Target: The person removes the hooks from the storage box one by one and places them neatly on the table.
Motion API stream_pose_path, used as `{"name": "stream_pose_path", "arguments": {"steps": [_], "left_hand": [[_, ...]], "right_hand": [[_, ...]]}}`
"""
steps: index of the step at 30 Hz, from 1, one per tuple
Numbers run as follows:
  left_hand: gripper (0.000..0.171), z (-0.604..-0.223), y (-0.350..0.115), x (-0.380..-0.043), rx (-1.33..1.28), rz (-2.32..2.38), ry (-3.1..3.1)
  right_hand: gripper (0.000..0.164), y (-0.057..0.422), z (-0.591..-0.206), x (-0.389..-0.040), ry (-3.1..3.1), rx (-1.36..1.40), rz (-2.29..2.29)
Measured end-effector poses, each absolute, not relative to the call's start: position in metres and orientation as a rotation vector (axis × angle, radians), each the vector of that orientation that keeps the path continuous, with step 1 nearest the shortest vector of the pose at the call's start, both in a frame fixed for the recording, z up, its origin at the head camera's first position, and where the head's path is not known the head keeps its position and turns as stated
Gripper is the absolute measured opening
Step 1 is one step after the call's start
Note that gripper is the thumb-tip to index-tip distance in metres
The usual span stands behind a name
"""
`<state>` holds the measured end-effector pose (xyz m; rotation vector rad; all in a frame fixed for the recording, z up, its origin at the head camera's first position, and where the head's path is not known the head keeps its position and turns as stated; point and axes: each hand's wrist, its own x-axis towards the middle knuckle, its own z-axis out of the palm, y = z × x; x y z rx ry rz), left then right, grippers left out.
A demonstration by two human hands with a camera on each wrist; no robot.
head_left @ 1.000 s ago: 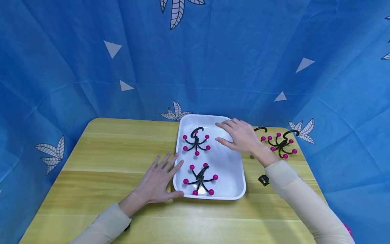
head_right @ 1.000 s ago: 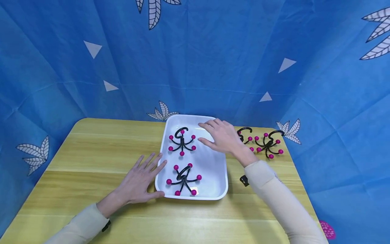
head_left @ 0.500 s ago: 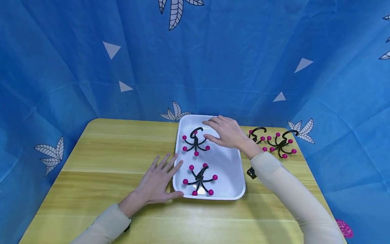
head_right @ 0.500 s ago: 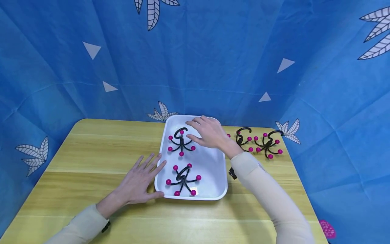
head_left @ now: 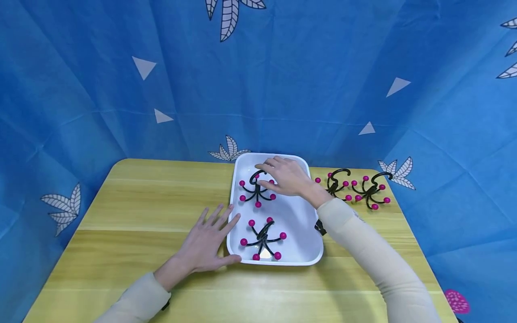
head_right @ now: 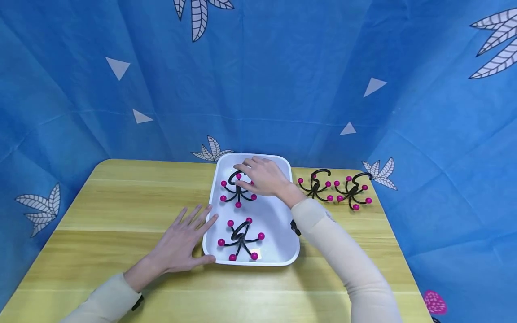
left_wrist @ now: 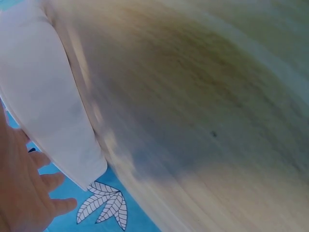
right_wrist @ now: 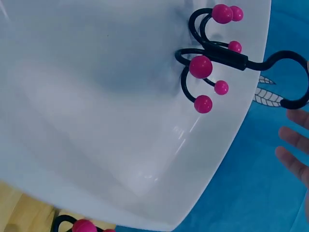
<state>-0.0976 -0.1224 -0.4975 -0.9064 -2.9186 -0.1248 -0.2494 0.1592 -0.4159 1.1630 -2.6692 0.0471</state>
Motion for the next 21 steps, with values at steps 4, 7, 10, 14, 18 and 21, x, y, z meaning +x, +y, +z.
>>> {"name": "stream_pose_path", "arguments": {"steps": [4,7,10,14,18,21], "left_hand": [[0.108,-0.499,-0.122,-0.098,-0.908,-0.128,-2.908],[0.108,-0.499,-0.122,-0.098,-0.907,-0.128,-2.912],[0.108,-0.499,-0.122,-0.098,-0.906,-0.125,-2.913],[0.108,-0.499,-0.122,-0.098,-0.903,-0.12,-2.917],[0.108,-0.5,-0.123,-0.097,-0.907,-0.106,-2.924],[0.108,-0.5,-0.123,-0.097,-0.909,-0.095,-2.909]], "right_hand": [[0.049,0.155,-0.418,-0.25,-2.646,1.178,0.03],[0.047,0.153,-0.421,-0.251,-2.619,1.187,0.013],[0.044,0.152,-0.422,-0.251,-2.593,1.184,0.018],[0.043,0.152,-0.424,-0.251,-2.583,1.176,0.018],[0.043,0.152,-0.425,-0.251,-2.588,1.187,-0.007],[0.042,0.152,-0.426,-0.251,-2.572,1.194,-0.012]]}}
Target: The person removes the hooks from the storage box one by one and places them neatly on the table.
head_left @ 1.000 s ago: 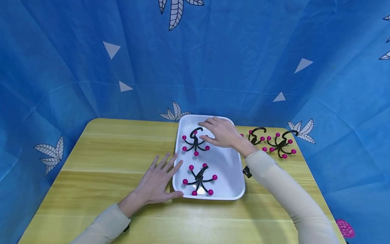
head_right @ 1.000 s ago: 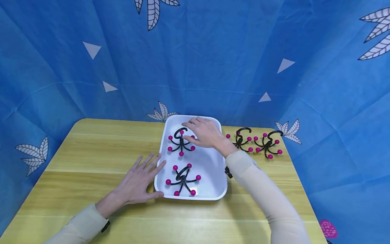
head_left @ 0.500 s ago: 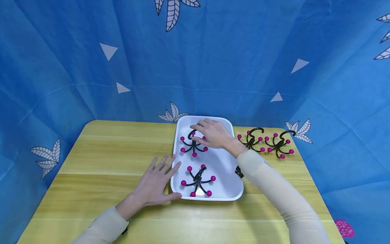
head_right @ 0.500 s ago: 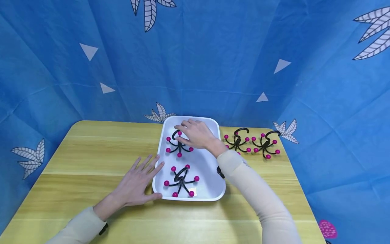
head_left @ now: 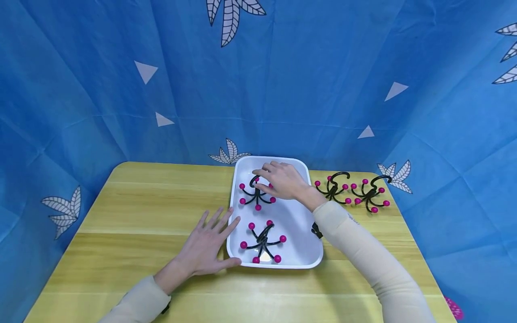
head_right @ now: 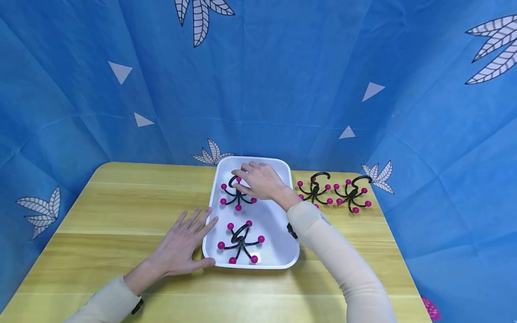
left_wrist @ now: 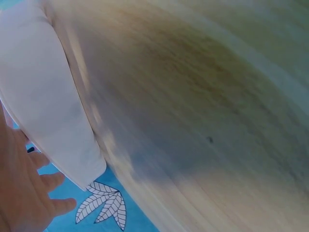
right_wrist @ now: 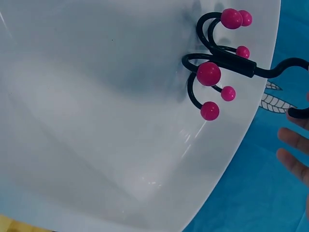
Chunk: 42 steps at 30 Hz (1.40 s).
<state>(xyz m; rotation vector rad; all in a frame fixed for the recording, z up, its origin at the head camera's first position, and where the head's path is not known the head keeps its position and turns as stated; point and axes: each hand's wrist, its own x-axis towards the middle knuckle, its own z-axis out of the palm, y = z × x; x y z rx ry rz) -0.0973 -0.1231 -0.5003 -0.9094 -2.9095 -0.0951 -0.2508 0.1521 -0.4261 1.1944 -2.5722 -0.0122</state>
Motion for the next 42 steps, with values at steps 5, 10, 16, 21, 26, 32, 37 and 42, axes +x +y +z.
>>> {"name": "stream_pose_path", "arguments": {"steps": [5,10,16,21,26,32,37,42], "left_hand": [[0.108,-0.5009,-0.1232,-0.097,-0.909,-0.097,-2.902],[0.107,-0.4994,-0.1228,-0.0965,-0.903,-0.121,-2.915],[0.107,-0.4991,-0.1231,-0.0965,-0.898,-0.136,-2.927],[0.107,-0.4995,-0.123,-0.0966,-0.9,-0.13,-2.915],[0.108,-0.4994,-0.1234,-0.096,-0.901,-0.138,-2.916],[0.108,-0.4993,-0.1239,-0.0953,-0.893,-0.141,-2.935],[0.108,-0.5001,-0.124,-0.0957,-0.891,-0.132,-2.935],[0.108,-0.5,-0.1234,-0.0961,-0.894,-0.112,-2.916]], "right_hand": [[0.04,0.1515,-0.4268,-0.2501,-2.546,1.196,0.003],[0.036,0.1511,-0.4263,-0.2498,-2.525,1.201,0.004],[0.031,0.1513,-0.4263,-0.2495,-2.482,1.223,0.01],[0.023,0.1517,-0.4268,-0.2489,-2.461,1.231,0.014],[0.017,0.1518,-0.4278,-0.2484,-2.421,1.247,0.044],[0.013,0.1536,-0.4289,-0.2466,-2.389,1.255,0.08],[0.014,0.1554,-0.4277,-0.2447,-2.373,1.252,0.078],[0.014,0.1582,-0.4239,-0.2425,-2.375,1.24,0.088]]}}
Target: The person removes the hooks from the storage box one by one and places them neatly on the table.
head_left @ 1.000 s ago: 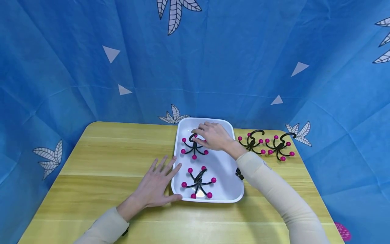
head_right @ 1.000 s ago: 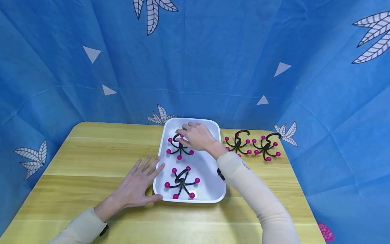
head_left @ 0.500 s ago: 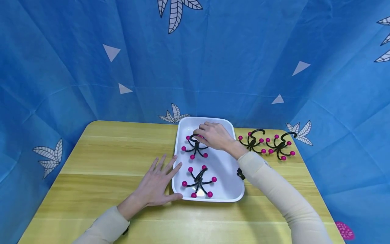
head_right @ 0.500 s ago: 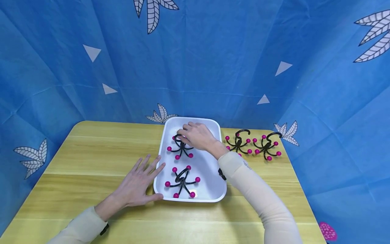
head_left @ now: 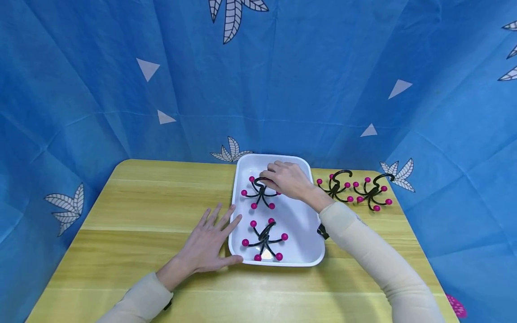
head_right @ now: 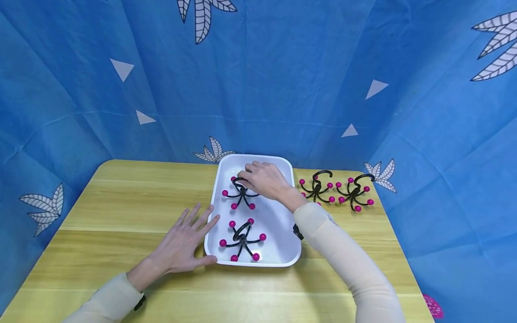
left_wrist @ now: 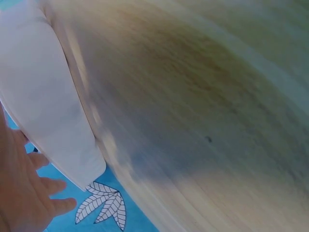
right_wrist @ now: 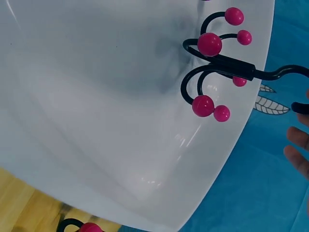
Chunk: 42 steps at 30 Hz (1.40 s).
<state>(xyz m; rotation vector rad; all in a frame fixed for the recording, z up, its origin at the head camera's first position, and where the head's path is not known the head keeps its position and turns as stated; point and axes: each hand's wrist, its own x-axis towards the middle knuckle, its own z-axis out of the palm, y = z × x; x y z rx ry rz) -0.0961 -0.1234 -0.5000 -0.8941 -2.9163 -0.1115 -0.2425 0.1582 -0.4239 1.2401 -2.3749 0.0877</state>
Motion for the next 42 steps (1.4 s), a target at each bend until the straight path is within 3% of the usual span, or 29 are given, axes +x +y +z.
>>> {"name": "stream_pose_path", "arguments": {"steps": [42], "left_hand": [[0.107,-0.499,-0.124,-0.097,-0.913,-0.12,-2.897]], "right_hand": [[0.013,0.215,-0.38,-0.206,-2.266,1.138,0.184]]}}
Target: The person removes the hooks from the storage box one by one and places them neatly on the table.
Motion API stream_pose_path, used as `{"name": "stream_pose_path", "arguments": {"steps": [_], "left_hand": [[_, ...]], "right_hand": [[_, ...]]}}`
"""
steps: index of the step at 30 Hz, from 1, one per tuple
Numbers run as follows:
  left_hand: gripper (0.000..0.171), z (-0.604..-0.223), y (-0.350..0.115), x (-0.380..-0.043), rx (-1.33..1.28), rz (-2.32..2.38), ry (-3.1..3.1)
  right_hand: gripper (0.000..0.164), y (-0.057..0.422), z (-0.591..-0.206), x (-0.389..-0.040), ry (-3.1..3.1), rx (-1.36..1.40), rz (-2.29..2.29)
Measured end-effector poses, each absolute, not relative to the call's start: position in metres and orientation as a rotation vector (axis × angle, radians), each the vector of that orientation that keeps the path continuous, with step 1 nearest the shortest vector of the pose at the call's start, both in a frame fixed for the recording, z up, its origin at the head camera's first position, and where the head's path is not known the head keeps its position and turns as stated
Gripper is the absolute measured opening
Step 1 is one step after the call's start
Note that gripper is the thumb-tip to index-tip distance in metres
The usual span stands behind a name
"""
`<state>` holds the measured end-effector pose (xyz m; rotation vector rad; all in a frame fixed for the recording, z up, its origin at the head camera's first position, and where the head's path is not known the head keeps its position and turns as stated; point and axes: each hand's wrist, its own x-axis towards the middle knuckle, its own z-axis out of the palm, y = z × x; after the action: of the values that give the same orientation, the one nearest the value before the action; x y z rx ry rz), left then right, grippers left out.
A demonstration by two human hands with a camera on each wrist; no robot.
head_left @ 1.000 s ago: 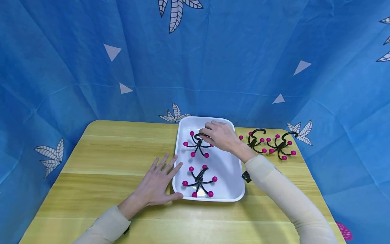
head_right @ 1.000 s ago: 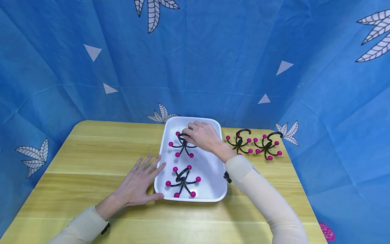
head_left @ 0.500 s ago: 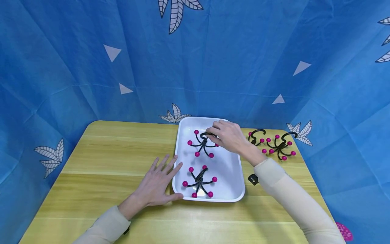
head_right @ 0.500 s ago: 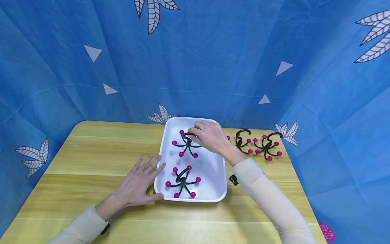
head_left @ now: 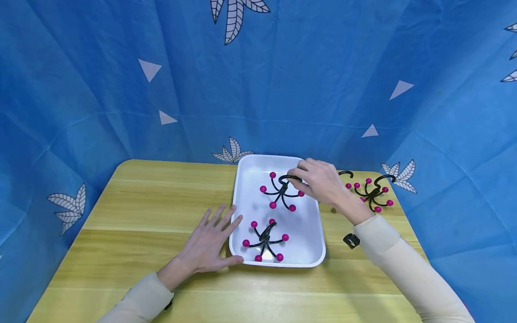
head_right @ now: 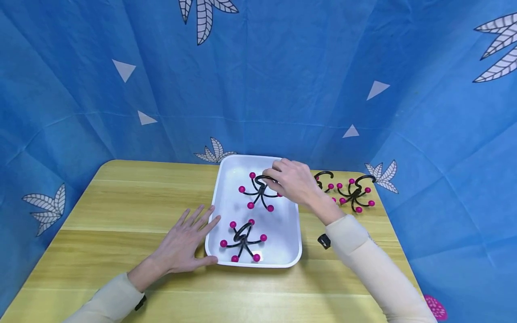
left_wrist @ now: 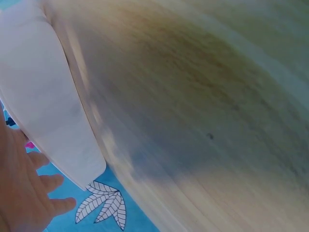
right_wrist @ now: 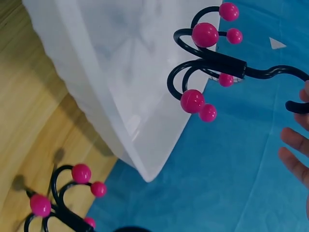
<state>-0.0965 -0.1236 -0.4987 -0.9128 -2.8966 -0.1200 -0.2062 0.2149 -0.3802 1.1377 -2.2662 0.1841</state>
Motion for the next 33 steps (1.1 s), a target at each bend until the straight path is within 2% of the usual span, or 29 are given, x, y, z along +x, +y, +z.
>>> {"name": "stream_pose_path", "arguments": {"steps": [9,14,16,33], "left_hand": [[0.107,-0.499,-0.124,-0.097,-0.913,-0.132,-2.914],[0.107,-0.5,-0.124,-0.097,-0.916,-0.122,-2.911],[0.107,-0.5,-0.124,-0.097,-0.917,-0.119,-2.917],[0.107,-0.5,-0.124,-0.096,-0.915,-0.111,-2.909]], "right_hand": [[0.015,0.241,-0.369,-0.195,-2.258,1.121,0.156],[0.061,0.254,-0.367,-0.187,-2.258,1.101,0.142],[0.066,0.259,-0.367,-0.183,-2.262,1.088,0.134],[0.061,0.301,-0.362,-0.155,-2.242,1.047,0.111]]}}
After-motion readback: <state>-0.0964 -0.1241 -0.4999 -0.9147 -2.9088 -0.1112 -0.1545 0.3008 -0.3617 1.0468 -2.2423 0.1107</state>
